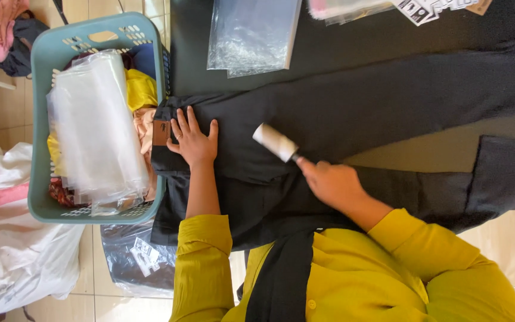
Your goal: The person uses a lint roller to remove debris from a pair of black trousers laid flat on a table, rolling the tool across both legs and the seat of the garment.
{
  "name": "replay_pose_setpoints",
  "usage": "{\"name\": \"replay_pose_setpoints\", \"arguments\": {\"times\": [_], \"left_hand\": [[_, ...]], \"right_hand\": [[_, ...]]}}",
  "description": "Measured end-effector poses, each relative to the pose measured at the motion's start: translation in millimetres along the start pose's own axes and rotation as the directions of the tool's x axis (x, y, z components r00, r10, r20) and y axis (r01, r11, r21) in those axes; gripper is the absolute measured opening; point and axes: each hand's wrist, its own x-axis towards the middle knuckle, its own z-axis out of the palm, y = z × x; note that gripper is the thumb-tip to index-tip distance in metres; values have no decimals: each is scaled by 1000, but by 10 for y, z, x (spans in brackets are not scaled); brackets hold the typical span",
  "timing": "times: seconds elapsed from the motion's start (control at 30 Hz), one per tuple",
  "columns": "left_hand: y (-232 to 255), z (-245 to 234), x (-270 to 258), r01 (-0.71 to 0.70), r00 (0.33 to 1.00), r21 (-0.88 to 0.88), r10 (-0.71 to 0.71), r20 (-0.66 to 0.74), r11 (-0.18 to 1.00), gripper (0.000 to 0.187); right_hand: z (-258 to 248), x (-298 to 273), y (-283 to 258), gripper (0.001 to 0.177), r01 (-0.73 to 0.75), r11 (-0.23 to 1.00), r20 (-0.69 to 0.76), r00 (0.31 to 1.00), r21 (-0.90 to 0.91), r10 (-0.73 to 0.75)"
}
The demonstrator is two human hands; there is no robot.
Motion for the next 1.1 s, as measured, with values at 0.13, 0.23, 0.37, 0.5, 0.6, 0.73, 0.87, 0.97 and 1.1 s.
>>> {"name": "replay_pose_setpoints", "arguments": {"times": [0.13, 0.23, 0.37, 0.5, 0.6, 0.73, 0.87, 0.97, 1.1], "left_hand": [[-14, 3, -15, -16, 999, -15, 16, -33, 1000, 75], [-9, -11, -7, -27, 999, -13, 26, -47, 1000, 76], [14, -21, 13, -13, 998, -30, 11, -59, 999, 81], [-8, 9, 12, -22, 996, -32, 19, -84, 999, 79], [-64, 104, 16, -49, 989, -17, 46, -138, 999, 79], [-68, 104, 10, -60, 987, -15, 57, -152, 998, 78], [-35, 54, 16, -42, 994, -45, 38, -100, 998, 77], [-65, 86, -21, -115, 989, -124, 102, -105, 986, 73], [112, 129, -148, -396, 914, -156, 372, -158, 905, 63]], "right_hand": [[-201, 298, 736, 35, -277, 958, 75, 956, -76, 282], [13, 291, 1604, 27, -551, 834, -33, 834, 3, 551], [-186, 304, 1545, 27, -684, 718, 52, 727, 128, 684], [-355, 214, 302, 35, -346, 936, 419, 861, 65, 289], [416, -106, 219, 44, -42, 999, 216, 976, 13, 38], [-259, 279, 776, 35, -397, 918, 453, 820, 8, 350], [-173, 252, 1856, 28, -666, 744, 147, 732, -51, 665], [159, 62, 2549, 29, -705, 709, -45, 709, -4, 704], [493, -124, 2683, 38, -610, 792, -429, 709, 23, 559]]}}
